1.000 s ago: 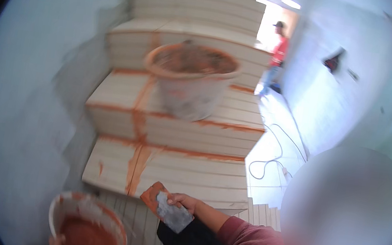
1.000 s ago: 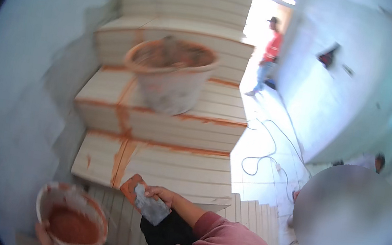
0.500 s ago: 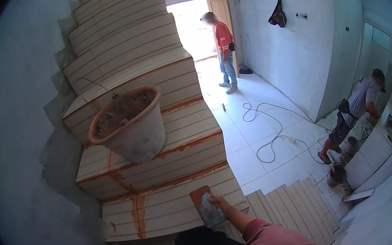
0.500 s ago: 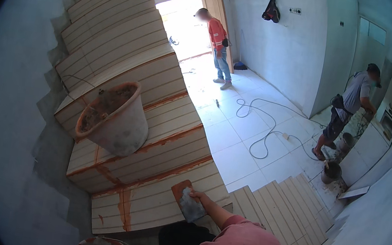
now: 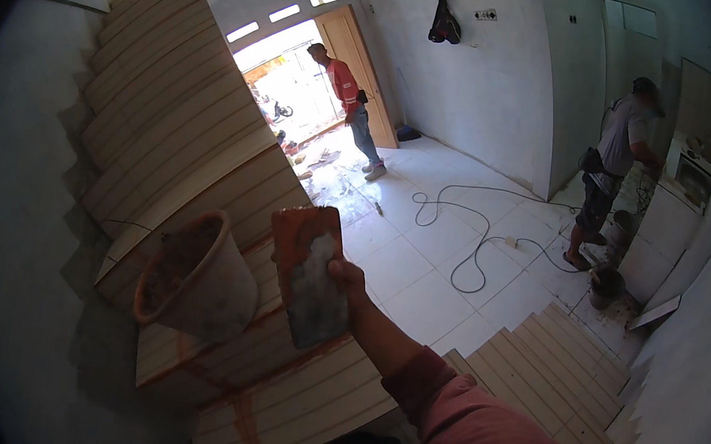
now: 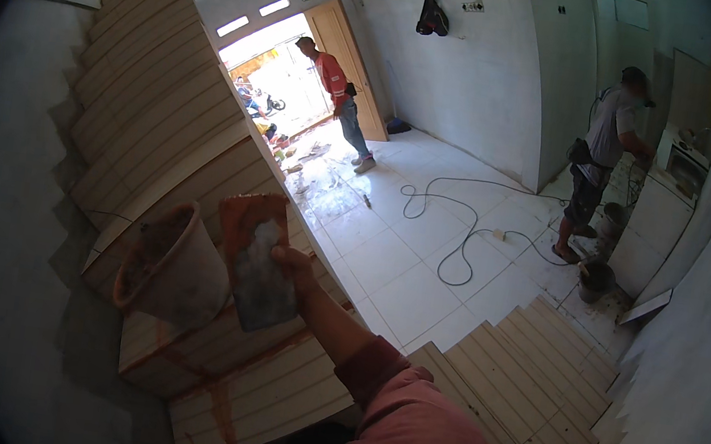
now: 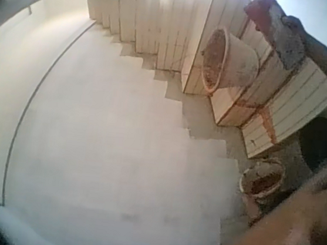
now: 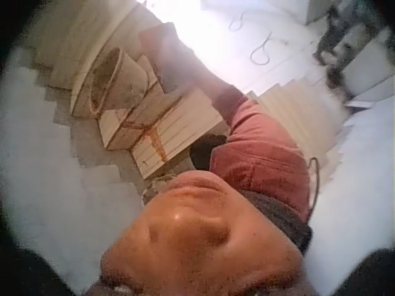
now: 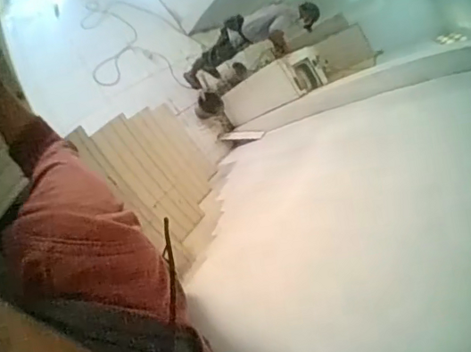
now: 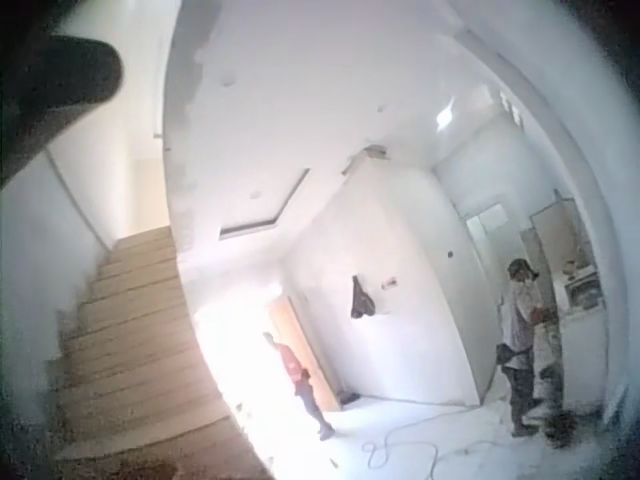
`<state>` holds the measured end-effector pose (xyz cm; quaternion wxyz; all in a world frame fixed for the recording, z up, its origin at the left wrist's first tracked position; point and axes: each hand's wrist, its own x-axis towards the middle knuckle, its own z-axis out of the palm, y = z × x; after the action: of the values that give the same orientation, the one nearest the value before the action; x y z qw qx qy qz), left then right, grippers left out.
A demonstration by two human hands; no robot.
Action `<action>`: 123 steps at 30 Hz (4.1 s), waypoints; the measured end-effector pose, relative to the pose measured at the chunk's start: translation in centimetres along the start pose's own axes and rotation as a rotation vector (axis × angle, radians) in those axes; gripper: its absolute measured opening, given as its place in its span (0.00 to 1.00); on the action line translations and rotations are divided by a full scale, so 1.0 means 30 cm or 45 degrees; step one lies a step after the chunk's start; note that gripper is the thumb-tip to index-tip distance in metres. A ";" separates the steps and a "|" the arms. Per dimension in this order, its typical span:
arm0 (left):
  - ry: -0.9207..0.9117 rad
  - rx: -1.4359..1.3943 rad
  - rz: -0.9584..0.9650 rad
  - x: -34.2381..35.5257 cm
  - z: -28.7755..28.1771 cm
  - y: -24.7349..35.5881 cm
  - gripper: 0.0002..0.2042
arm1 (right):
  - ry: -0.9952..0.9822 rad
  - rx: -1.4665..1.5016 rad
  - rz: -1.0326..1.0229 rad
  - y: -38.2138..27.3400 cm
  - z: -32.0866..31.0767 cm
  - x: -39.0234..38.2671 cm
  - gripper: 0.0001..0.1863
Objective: Applying reddish-brown grout to the joints between stairs using a rubber float.
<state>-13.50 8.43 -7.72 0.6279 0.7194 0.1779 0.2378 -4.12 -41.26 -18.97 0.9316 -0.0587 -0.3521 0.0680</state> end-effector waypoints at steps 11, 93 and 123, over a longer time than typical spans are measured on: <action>0.033 -0.038 0.062 0.034 -0.053 -0.033 0.20 | 0.807 0.018 0.395 0.363 -0.279 -0.538 0.23; 0.609 -0.643 -0.340 -0.666 -0.452 -0.560 0.17 | -1.661 -2.436 1.254 1.187 -0.432 -0.101 0.39; 0.650 -0.616 -0.371 -0.679 -0.472 -0.574 0.13 | -1.640 -2.489 1.032 1.212 -0.380 -0.266 0.37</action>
<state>-37.56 11.29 -25.76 0.7423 0.4350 0.3676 0.3529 -5.57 -7.53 -38.34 0.0658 -0.7897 -0.6052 0.0765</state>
